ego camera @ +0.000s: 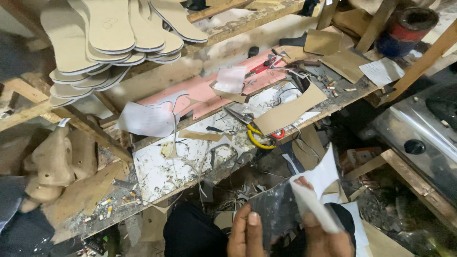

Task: The person cuts shoe insole boards with scissors, trimming excess material along a drawn outline. They set the scissors down, peel a white backing layer off a cut piece, align the pieces together, then pick the scissors back up and continue trimming the edge of another insole board.

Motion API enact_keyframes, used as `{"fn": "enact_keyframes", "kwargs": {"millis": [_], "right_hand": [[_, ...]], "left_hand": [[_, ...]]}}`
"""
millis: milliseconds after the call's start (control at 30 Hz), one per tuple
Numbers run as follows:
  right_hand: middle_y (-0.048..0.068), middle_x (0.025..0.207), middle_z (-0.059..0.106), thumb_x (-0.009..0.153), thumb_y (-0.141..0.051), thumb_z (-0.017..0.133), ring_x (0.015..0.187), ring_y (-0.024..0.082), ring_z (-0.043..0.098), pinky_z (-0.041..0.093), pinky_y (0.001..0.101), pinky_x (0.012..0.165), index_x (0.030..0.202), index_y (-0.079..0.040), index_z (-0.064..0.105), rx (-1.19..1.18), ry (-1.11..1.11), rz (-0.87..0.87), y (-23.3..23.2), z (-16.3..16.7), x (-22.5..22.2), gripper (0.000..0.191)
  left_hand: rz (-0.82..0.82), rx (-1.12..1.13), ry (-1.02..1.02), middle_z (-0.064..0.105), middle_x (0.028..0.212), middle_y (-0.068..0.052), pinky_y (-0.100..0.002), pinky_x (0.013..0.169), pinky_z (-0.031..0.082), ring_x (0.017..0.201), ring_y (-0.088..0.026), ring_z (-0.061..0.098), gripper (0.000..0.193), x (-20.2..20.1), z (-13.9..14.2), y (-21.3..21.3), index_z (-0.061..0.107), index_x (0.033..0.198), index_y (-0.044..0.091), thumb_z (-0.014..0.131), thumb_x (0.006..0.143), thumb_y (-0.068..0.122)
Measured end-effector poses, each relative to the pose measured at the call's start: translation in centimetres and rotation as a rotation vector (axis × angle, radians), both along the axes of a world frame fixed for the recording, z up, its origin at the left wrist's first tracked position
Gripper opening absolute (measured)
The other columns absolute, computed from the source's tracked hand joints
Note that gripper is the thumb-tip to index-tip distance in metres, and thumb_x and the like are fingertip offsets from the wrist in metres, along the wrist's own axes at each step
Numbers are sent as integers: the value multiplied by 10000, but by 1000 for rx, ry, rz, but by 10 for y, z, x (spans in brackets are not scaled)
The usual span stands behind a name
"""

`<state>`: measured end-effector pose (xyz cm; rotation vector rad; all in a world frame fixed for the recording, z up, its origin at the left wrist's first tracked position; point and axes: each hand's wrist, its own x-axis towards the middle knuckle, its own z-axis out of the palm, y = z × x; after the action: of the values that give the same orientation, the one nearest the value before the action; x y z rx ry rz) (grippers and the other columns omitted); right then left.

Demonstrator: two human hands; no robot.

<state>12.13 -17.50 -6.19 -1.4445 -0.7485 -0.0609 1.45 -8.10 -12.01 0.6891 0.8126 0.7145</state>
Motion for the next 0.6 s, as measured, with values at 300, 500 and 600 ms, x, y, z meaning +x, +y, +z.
{"fn": "enact_keyframes", "kwargs": {"millis": [300, 500, 600], "right_hand": [[263, 1575, 375, 937, -161, 545, 1511, 438, 319, 217, 586, 1251, 1458, 56, 364, -475, -859, 178, -13, -87, 61, 593], [258, 1559, 332, 900, -199, 557, 1508, 445, 252, 192, 578, 1230, 1429, 59, 368, -515, -794, 133, -14, -82, 28, 618], [252, 1561, 339, 905, -199, 572, 1504, 442, 265, 204, 580, 1225, 1431, 49, 372, -535, -735, 122, -13, -68, 20, 616]], "left_hand": [[-14, 82, -23, 743, 1243, -189, -409, 1015, 540, 1151, -265, 712, 506, -2, -9, 7, 627, 1327, -24, 595, 948, 310], [-145, 528, 68, 650, 1363, -190, -401, 1133, 413, 1323, -260, 645, 560, -13, -15, -2, 613, 1407, -25, 544, 1013, 367], [-181, 545, 35, 651, 1367, -210, -412, 1138, 406, 1325, -278, 641, 563, -14, -16, -3, 600, 1421, -31, 545, 1022, 363]]}}
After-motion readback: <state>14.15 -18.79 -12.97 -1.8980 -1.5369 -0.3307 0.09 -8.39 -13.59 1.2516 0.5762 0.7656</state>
